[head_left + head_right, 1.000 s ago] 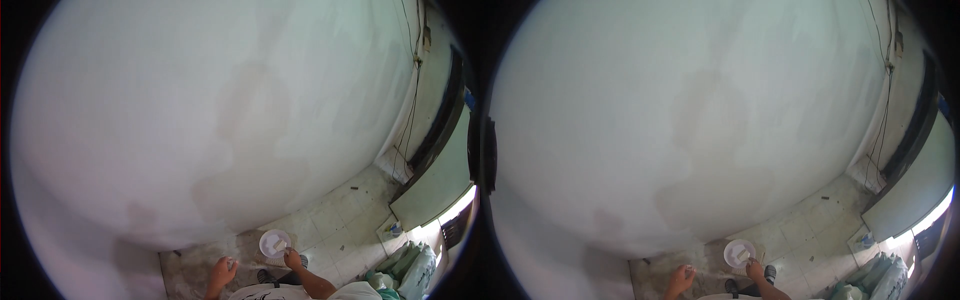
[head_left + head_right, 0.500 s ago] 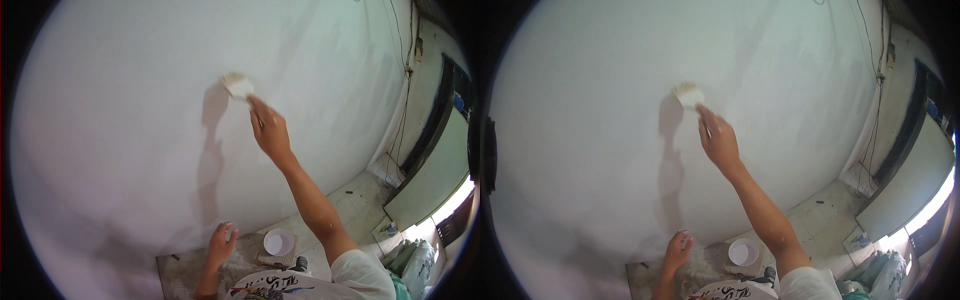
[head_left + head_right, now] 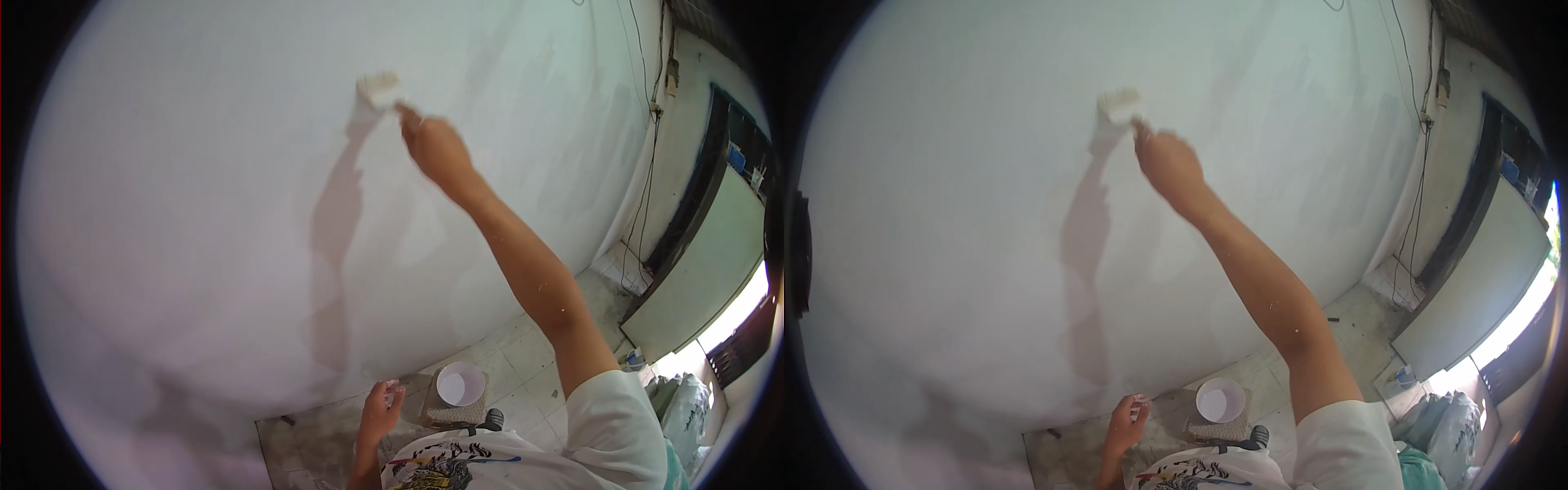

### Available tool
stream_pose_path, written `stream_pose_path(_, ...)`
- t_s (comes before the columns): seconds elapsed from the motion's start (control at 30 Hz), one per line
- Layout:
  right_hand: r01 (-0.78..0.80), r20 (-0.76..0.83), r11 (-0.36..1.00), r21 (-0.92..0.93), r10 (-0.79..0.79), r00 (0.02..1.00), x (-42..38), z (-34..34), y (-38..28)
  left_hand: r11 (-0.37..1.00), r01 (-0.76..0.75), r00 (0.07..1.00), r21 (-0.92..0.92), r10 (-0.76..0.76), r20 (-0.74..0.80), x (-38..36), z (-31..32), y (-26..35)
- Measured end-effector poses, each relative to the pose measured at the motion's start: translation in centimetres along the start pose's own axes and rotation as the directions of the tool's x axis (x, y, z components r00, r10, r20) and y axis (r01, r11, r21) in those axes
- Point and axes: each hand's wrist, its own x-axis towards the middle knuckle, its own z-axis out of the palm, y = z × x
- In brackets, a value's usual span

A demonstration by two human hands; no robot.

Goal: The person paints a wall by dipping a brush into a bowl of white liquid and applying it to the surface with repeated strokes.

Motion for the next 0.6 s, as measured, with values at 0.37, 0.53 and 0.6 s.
stream_pose_path(0.37, 0.392, -0.036, 0.905, -0.162, -0.403, 0.915, 12.1, -2.5, -2.1, 0.999, 0.003, 1.0, -0.041, -0.003, -0.017, -0.7, 0.0, -0.7)
stream_pose_path(0.53, 0.33, -0.263, 0.943, -0.044, -0.329, 0.907, 10.7, 0.0, -1.8, 0.996, 0.052, 0.998, -0.078, -0.053, -0.019, -0.9, 0.1, 1.0)
stream_pose_path(0.6, 0.322, -0.16, 0.915, -0.243, -0.365, 0.917, 2.6, 6.4, 1.8, 0.997, 0.038, 0.998, -0.074, -0.041, -0.044, -1.2, -0.3, 0.2)
